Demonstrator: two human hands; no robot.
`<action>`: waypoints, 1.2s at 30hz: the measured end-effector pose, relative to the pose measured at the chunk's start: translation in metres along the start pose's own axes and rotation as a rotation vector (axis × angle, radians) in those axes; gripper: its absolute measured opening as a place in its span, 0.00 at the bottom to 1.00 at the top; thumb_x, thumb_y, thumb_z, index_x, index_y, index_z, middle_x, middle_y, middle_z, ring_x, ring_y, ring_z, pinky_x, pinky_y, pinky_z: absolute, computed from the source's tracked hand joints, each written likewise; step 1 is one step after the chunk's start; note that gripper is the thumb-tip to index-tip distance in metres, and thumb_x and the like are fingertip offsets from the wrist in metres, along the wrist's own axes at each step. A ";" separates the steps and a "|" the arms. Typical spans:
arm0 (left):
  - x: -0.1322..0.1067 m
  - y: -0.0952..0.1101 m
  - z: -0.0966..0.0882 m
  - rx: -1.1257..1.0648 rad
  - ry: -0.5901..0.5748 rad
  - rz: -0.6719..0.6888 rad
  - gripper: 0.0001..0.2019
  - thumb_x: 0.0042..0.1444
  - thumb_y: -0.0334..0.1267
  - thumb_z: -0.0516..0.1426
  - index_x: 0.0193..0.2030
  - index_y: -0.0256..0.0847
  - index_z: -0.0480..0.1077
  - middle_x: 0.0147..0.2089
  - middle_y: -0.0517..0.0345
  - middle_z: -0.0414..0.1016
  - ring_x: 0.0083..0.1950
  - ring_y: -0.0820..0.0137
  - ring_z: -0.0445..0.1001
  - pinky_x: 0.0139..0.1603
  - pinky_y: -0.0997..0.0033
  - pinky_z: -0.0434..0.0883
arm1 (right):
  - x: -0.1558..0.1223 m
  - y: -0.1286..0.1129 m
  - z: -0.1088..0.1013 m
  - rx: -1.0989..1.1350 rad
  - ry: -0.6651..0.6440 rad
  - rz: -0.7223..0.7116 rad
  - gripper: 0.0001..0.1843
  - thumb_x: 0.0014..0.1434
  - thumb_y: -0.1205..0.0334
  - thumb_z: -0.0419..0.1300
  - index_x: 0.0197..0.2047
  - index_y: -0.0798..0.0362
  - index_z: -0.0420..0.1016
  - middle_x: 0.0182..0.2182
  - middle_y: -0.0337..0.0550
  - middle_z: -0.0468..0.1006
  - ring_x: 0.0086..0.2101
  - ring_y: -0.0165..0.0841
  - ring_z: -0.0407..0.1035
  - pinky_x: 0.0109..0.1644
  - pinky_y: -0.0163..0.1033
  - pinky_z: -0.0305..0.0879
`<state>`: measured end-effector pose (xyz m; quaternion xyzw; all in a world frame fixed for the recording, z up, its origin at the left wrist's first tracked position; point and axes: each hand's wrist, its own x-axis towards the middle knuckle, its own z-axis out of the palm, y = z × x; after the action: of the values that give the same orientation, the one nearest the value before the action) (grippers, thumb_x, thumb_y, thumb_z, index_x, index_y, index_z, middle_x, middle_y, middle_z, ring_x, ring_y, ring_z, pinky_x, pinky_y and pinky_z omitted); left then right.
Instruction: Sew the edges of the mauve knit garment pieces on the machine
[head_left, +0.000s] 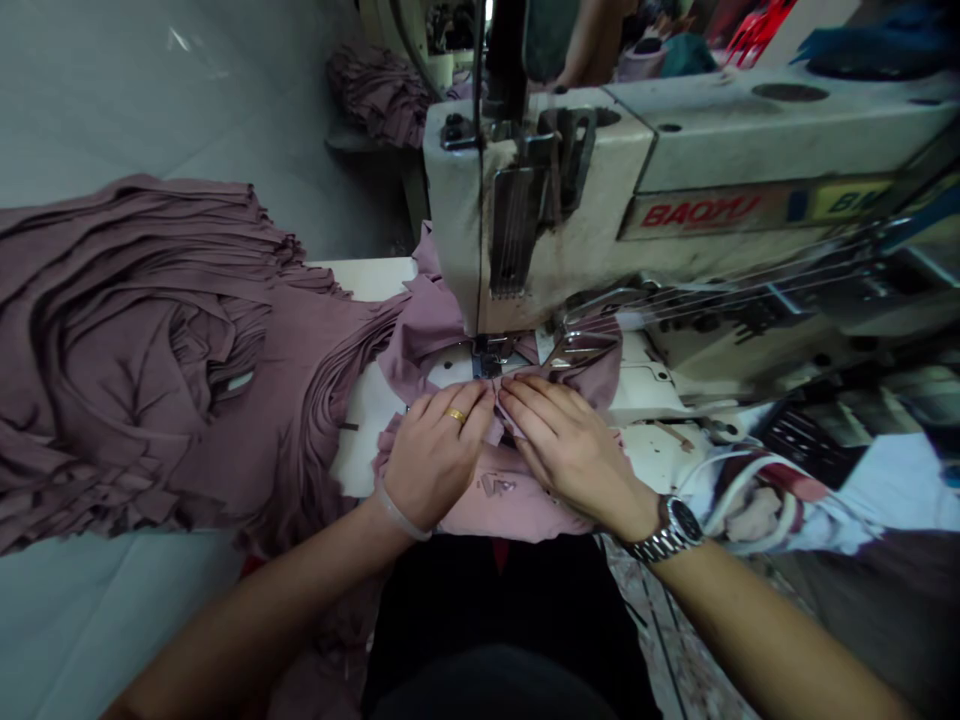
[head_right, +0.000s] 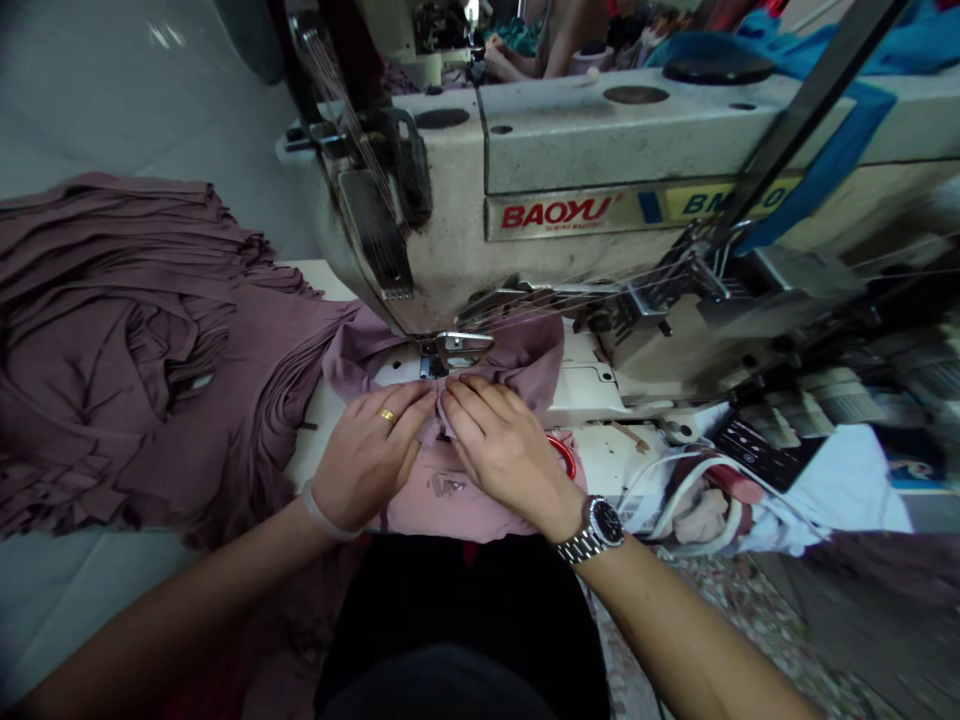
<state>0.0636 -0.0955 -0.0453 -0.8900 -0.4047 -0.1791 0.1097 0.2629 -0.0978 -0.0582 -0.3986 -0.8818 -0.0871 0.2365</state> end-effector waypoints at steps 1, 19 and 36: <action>0.000 0.000 0.000 0.003 -0.004 -0.007 0.19 0.63 0.31 0.49 0.60 0.32 0.66 0.60 0.44 0.69 0.58 0.60 0.68 0.53 0.59 0.68 | 0.001 0.000 0.000 -0.005 -0.001 0.001 0.20 0.64 0.66 0.54 0.58 0.64 0.69 0.56 0.54 0.72 0.56 0.43 0.64 0.58 0.49 0.65; 0.008 -0.011 -0.004 0.033 -0.066 0.012 0.20 0.64 0.31 0.50 0.62 0.32 0.65 0.61 0.46 0.69 0.58 0.59 0.67 0.51 0.59 0.66 | 0.015 -0.004 -0.002 -0.035 -0.031 0.059 0.21 0.67 0.60 0.50 0.58 0.63 0.70 0.56 0.51 0.72 0.55 0.42 0.64 0.59 0.48 0.61; 0.009 -0.037 -0.003 -0.100 0.088 0.254 0.12 0.64 0.32 0.54 0.52 0.33 0.71 0.50 0.48 0.77 0.49 0.62 0.75 0.46 0.61 0.74 | 0.014 -0.006 0.001 0.057 0.090 0.047 0.12 0.64 0.66 0.54 0.47 0.61 0.75 0.43 0.51 0.77 0.44 0.38 0.66 0.46 0.45 0.65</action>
<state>0.0404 -0.0666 -0.0373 -0.9297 -0.2742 -0.2225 0.1049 0.2498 -0.0920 -0.0520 -0.4078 -0.8629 -0.0742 0.2891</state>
